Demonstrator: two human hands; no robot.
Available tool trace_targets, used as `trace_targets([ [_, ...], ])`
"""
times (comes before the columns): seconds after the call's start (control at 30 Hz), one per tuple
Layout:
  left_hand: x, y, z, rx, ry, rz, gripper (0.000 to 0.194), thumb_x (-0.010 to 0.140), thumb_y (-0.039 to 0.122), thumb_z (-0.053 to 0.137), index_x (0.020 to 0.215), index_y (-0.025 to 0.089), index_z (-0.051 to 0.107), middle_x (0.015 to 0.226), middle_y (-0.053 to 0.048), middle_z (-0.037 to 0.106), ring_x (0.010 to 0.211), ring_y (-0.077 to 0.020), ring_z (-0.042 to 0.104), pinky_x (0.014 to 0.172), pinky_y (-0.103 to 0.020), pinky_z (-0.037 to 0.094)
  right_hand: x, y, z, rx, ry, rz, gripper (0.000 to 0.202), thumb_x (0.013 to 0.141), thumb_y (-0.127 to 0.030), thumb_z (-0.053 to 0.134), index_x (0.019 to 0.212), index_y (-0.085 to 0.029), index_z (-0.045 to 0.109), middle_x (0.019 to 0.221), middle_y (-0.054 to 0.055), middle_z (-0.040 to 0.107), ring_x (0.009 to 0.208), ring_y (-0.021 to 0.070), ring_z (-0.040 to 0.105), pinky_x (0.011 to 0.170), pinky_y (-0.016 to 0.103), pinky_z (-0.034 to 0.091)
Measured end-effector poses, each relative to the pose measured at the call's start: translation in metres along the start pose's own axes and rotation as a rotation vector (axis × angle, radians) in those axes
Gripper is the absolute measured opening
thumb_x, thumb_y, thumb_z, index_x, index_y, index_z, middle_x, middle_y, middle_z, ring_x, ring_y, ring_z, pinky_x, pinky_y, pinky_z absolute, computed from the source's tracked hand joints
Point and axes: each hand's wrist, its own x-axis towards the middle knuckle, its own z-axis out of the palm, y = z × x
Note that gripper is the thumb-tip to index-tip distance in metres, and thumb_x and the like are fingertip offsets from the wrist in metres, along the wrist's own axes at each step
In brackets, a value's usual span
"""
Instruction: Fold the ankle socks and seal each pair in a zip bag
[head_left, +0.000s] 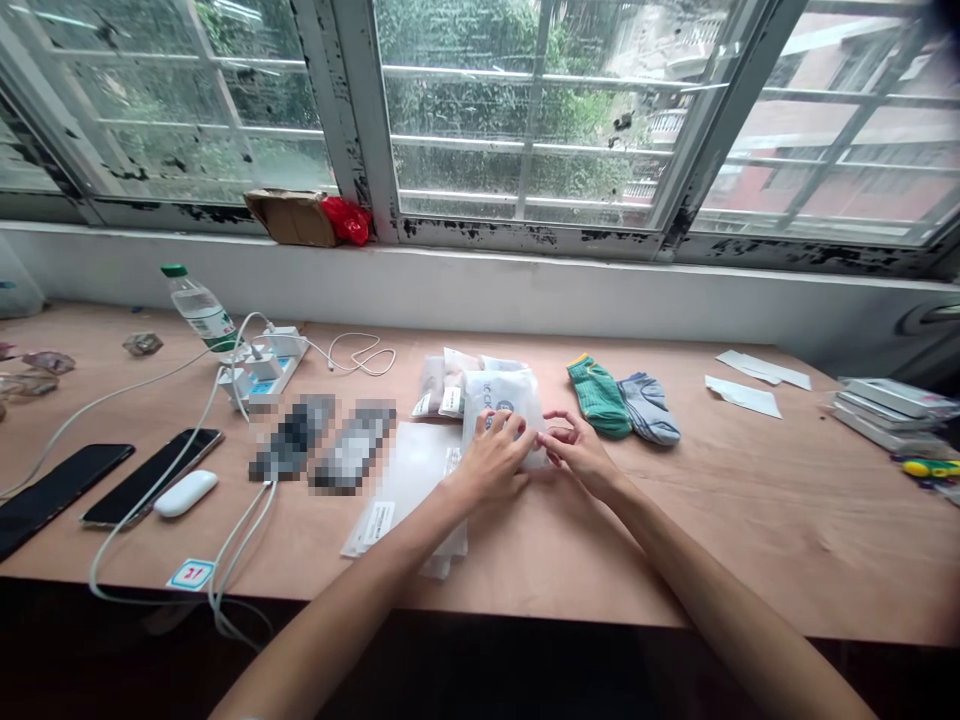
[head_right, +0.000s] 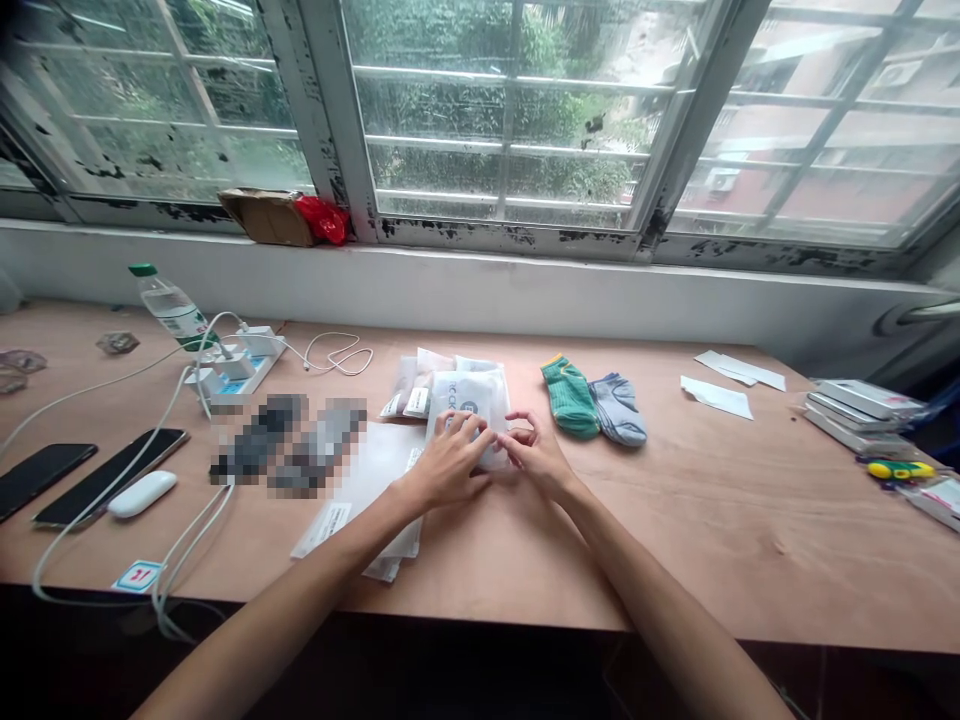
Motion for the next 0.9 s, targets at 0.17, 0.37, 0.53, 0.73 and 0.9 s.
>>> trace_targets([
  [0.17, 0.002, 0.000, 0.006, 0.039, 0.111, -0.044, 0.027, 0.079, 0.013, 0.054, 0.105, 0.020, 0.057, 0.107, -0.008, 0.060, 0.106, -0.0257, 0.050, 0.096, -0.045, 0.033, -0.006, -0.016, 0.001, -0.234, 0.067, -0.307, 0.045, 0.082, -0.033, 0.064, 0.125, -0.025, 0.052, 0.108, 0.007, 0.065, 0.090, 0.0179, 0.062, 0.074, 0.033, 0.052],
  [0.37, 0.003, -0.001, 0.002, 0.080, 0.303, -0.089, 0.021, 0.088, 0.014, 0.048, 0.104, 0.021, 0.058, 0.109, -0.008, 0.061, 0.105, -0.0233, 0.052, 0.094, -0.043, 0.034, -0.016, -0.018, -0.005, -0.699, 0.026, -0.687, 0.024, 0.085, -0.017, 0.058, 0.106, -0.022, 0.065, 0.117, 0.011, 0.060, 0.092, 0.0196, 0.063, 0.076, 0.035, 0.055],
  [0.53, 0.003, 0.007, 0.008, 0.103, 0.361, -0.065, 0.017, 0.090, 0.016, 0.049, 0.102, 0.020, 0.060, 0.108, -0.008, 0.062, 0.108, -0.0247, 0.052, 0.097, -0.045, 0.034, -0.017, -0.008, -0.003, -0.820, 0.161, -0.904, 0.023, 0.091, -0.015, 0.054, 0.109, -0.024, 0.064, 0.098, 0.009, 0.070, 0.090, 0.0211, 0.067, 0.080, 0.037, 0.055],
  [0.73, 0.007, 0.011, 0.017, 0.069, 0.395, 0.031, 0.021, 0.093, 0.009, 0.043, 0.093, 0.019, 0.062, 0.096, -0.005, 0.064, 0.104, -0.0204, 0.054, 0.098, -0.041, 0.037, -0.022, -0.016, -0.005, -1.013, 0.108, -0.978, 0.021, 0.093, -0.013, 0.050, 0.106, -0.022, 0.064, 0.093, 0.009, 0.070, 0.085, 0.0214, 0.066, 0.075, 0.035, 0.054],
  [0.9, 0.004, 0.007, 0.016, 0.004, 0.323, 0.108, 0.023, 0.096, 0.013, 0.039, 0.092, 0.018, 0.062, 0.094, -0.006, 0.064, 0.104, -0.0191, 0.056, 0.096, -0.038, 0.041, -0.026, -0.027, -0.008, -1.159, -0.001, -0.985, 0.024, 0.095, -0.014, 0.044, 0.100, -0.021, 0.066, 0.091, 0.009, 0.069, 0.082, 0.0214, 0.062, 0.074, 0.035, 0.051],
])
